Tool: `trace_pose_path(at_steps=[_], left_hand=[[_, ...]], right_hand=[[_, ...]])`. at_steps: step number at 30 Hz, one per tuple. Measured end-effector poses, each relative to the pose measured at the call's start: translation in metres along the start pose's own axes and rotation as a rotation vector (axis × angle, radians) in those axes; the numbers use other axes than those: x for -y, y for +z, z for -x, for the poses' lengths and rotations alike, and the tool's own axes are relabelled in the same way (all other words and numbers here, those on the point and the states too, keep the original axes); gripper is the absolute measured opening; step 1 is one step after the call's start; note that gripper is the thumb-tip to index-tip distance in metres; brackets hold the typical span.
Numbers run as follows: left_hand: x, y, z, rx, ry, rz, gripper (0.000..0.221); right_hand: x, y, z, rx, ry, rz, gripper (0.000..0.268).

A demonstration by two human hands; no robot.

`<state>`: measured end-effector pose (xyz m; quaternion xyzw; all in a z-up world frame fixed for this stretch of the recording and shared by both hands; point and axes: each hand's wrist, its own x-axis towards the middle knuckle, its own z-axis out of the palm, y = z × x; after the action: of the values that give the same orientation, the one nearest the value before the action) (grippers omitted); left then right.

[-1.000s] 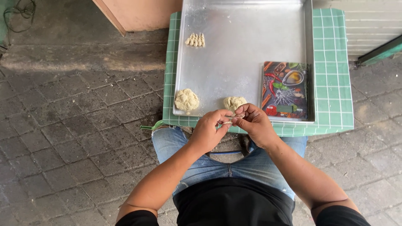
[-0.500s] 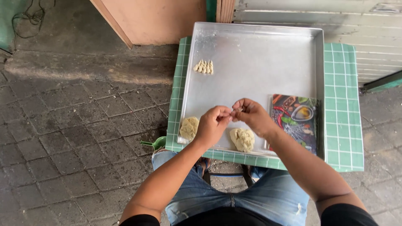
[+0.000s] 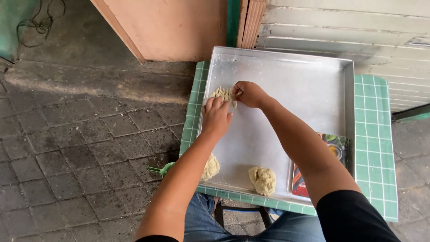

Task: A person is manually shaping small pieces of dough and placing them onto a metal baking tray, occasionally using a digital scale to check the weight.

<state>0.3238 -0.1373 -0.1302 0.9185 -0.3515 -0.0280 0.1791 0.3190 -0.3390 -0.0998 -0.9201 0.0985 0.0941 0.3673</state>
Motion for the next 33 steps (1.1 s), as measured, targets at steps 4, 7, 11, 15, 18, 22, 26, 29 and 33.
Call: trace_pose_path(at_steps=[4,7,11,15,18,22,26,29,33], left_hand=[[-0.008,-0.021,-0.004,0.145,0.061,-0.042,0.053],[-0.007,-0.017,-0.006,0.209,0.096,-0.092,0.059],[0.004,0.013,-0.012,0.059,0.119,-0.099,0.056],[0.003,0.012,-0.006,-0.006,0.178,-0.129,0.057],[0.014,0.026,-0.011,-0.091,0.239,-0.167,0.06],[0.017,0.018,-0.017,-0.029,0.29,-0.222,0.062],[0.019,0.014,-0.02,-0.002,0.353,-0.287,0.063],[0.019,0.013,-0.02,0.016,0.364,-0.286,0.066],[0.019,0.015,-0.023,0.134,0.381,-0.288,0.069]], right_hand=[[0.012,-0.015,-0.005,0.043,-0.018,0.015,0.019],[0.009,-0.023,-0.008,0.072,-0.054,0.023,0.02],[0.004,-0.022,-0.011,0.099,-0.07,-0.181,0.024],[0.008,-0.022,-0.008,0.072,-0.057,-0.039,0.018],[0.009,-0.023,-0.009,0.044,-0.045,0.05,0.014],[0.011,-0.029,-0.014,0.05,-0.006,0.081,0.011],[0.024,-0.046,-0.015,0.213,0.044,0.105,0.023],[0.03,-0.051,-0.014,0.257,0.066,0.137,0.028],[0.044,-0.061,-0.006,0.281,0.122,0.112,0.027]])
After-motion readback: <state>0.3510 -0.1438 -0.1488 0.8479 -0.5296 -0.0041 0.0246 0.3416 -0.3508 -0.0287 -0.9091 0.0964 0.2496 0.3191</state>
